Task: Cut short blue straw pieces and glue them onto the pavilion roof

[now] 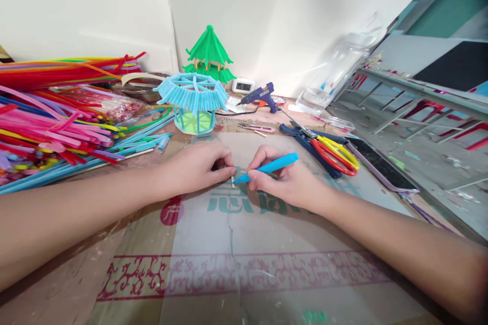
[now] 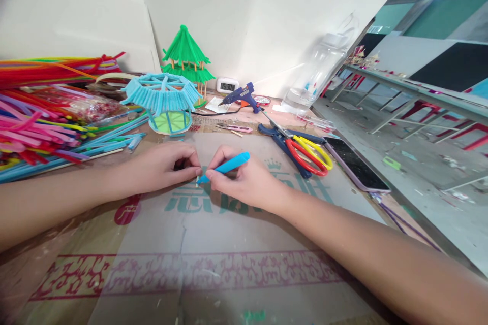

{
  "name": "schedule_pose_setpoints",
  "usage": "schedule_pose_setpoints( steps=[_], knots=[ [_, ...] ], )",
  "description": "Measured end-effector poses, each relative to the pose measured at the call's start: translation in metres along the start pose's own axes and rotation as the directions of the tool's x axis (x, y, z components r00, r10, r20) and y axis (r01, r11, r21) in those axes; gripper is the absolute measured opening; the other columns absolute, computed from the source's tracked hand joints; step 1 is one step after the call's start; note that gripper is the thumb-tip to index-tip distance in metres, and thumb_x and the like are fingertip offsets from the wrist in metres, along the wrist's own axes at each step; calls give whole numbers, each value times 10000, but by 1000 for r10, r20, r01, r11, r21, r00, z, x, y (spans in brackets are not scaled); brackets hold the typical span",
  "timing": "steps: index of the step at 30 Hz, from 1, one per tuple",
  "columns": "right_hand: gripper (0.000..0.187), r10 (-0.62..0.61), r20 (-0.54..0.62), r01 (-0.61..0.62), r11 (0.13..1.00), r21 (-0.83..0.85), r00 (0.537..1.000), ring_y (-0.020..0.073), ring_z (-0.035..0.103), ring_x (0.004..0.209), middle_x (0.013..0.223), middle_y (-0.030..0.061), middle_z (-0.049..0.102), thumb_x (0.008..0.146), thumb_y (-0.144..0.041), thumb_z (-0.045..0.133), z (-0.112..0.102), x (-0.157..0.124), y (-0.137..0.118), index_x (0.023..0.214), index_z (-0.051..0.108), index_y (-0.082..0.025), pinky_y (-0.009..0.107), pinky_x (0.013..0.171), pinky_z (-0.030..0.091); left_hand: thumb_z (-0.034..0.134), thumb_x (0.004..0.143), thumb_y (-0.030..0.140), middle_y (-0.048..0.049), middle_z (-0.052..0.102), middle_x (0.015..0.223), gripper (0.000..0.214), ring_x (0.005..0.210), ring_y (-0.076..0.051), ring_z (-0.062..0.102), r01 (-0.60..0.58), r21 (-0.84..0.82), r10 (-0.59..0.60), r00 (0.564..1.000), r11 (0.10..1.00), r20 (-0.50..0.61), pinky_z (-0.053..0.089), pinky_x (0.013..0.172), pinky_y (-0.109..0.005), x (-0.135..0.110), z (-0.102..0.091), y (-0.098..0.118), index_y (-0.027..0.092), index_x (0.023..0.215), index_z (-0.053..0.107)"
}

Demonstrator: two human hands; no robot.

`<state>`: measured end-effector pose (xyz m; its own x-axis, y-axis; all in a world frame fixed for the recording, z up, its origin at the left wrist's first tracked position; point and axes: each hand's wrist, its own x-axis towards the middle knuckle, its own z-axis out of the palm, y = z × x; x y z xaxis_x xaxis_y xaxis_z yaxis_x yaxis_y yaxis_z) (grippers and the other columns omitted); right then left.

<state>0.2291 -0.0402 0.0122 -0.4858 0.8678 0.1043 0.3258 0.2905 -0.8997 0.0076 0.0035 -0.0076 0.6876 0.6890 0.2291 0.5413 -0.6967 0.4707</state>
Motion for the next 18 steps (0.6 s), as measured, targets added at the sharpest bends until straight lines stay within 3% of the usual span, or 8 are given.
schedule_pose_setpoints(
  steps=[18],
  knots=[
    [140, 14, 17, -14, 1000, -14, 1000, 116, 589, 582, 680, -19, 632, 843, -258, 679, -1, -1, -1, 805, 552, -212, 230, 507, 449, 565, 924, 382, -1, 615, 735, 239, 666, -138, 530, -10, -1, 10, 1000, 1000, -13, 332, 605, -263, 0, 0, 0, 183, 817, 643]
  ],
)
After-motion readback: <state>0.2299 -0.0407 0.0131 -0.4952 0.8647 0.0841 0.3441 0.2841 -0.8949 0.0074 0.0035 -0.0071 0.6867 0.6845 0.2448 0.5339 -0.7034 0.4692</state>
